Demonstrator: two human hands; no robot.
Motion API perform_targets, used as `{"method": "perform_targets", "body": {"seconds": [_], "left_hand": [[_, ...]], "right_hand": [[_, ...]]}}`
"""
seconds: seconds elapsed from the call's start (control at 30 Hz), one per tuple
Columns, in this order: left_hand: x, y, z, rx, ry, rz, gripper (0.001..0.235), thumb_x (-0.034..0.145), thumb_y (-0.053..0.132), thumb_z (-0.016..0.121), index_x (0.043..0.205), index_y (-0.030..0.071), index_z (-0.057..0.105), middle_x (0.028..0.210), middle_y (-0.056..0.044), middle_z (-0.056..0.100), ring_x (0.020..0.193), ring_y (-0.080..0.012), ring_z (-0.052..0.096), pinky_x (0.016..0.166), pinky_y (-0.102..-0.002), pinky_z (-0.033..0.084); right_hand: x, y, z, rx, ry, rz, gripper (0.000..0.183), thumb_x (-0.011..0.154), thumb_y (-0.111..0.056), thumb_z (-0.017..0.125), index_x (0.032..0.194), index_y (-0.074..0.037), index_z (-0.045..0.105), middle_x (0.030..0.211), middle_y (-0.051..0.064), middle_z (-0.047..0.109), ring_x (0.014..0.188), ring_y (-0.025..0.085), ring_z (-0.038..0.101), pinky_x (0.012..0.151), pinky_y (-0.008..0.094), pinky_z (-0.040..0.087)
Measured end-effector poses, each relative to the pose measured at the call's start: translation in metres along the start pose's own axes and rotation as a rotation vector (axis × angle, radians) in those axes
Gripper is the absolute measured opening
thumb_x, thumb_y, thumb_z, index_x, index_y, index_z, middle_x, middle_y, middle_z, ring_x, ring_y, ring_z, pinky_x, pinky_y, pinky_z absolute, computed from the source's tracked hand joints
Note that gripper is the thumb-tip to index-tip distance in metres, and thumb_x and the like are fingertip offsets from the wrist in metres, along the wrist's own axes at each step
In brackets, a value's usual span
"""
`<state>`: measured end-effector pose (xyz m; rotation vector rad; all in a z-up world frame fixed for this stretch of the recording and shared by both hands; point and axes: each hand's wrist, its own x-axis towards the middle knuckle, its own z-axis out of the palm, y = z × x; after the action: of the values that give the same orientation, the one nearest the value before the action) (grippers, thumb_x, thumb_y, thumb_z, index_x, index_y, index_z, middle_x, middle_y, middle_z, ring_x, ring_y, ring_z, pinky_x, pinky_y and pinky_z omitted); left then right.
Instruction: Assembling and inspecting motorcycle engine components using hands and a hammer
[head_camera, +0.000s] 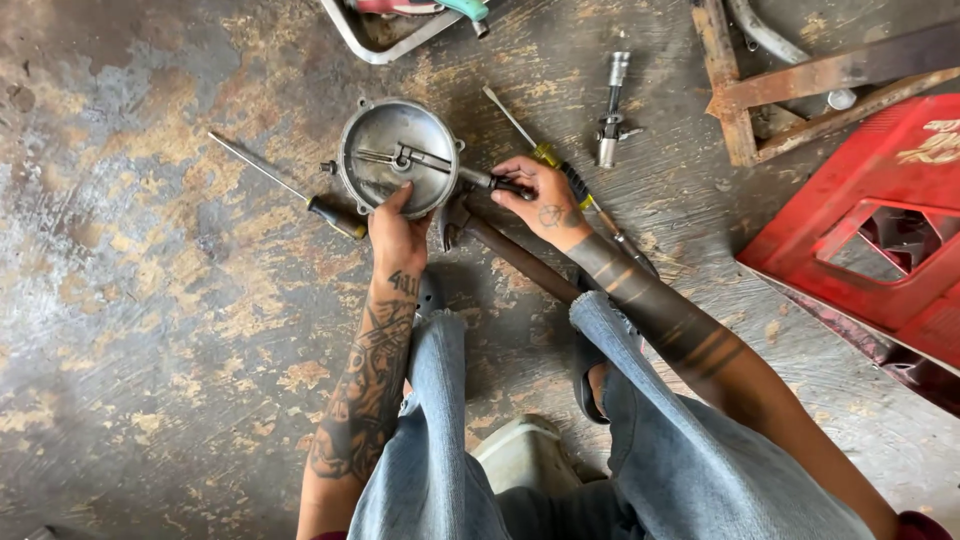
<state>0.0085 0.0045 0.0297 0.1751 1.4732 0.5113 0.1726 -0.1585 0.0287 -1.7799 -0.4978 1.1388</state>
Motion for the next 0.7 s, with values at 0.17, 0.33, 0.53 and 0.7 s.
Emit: {"method": "perform_targets", "body": {"seconds": [0.17, 0.33, 0.53, 0.7], "left_hand": [[-0.015, 0.007, 0.001, -0.005, -0.001, 0.178, 0.048, 0.087, 0.004, 0.079, 0.125, -0.005, 0.051, 0.106, -0.023, 0.067, 0.094, -0.0411, 0.075, 0.080, -0.057, 0.067], [-0.036, 0.018, 0.008, -0.032, -0.004, 0.216, 0.044, 0.086, 0.004, 0.079, 0.121, -0.003, 0.054, 0.104, -0.022, 0.071, 0.089, -0.0388, 0.077, 0.077, -0.057, 0.067], [-0.051, 0.027, 0.017, -0.034, -0.024, 0.239, 0.041, 0.083, 0.005, 0.083, 0.118, -0.001, 0.063, 0.099, -0.019, 0.074, 0.087, -0.0366, 0.077, 0.073, -0.055, 0.067], [-0.072, 0.039, 0.023, -0.008, -0.028, 0.269, 0.042, 0.078, 0.007, 0.088, 0.114, 0.001, 0.067, 0.097, -0.017, 0.076, 0.083, -0.0332, 0.078, 0.071, -0.052, 0.068]], "right_hand": [[-0.015, -0.034, -0.005, -0.153, 0.025, -0.182, 0.029, 0.094, -0.015, 0.078, 0.122, -0.013, 0.071, 0.090, 0.015, 0.076, 0.089, 0.029, 0.076, 0.081, 0.041, 0.058], [-0.023, -0.058, -0.003, -0.036, -0.052, -0.151, 0.025, 0.097, -0.012, 0.072, 0.121, -0.011, 0.067, 0.084, 0.010, 0.076, 0.081, 0.018, 0.075, 0.081, 0.035, 0.059], [-0.029, -0.072, -0.004, -0.291, -0.018, -0.463, 0.018, 0.099, -0.002, 0.068, 0.117, 0.000, 0.067, 0.100, 0.021, 0.074, 0.086, 0.035, 0.075, 0.079, 0.048, 0.060], [-0.037, -0.091, -0.006, -0.135, -0.049, -0.536, 0.017, 0.098, 0.003, 0.067, 0.115, 0.005, 0.065, 0.104, 0.022, 0.070, 0.086, 0.033, 0.074, 0.081, 0.050, 0.059]]}}
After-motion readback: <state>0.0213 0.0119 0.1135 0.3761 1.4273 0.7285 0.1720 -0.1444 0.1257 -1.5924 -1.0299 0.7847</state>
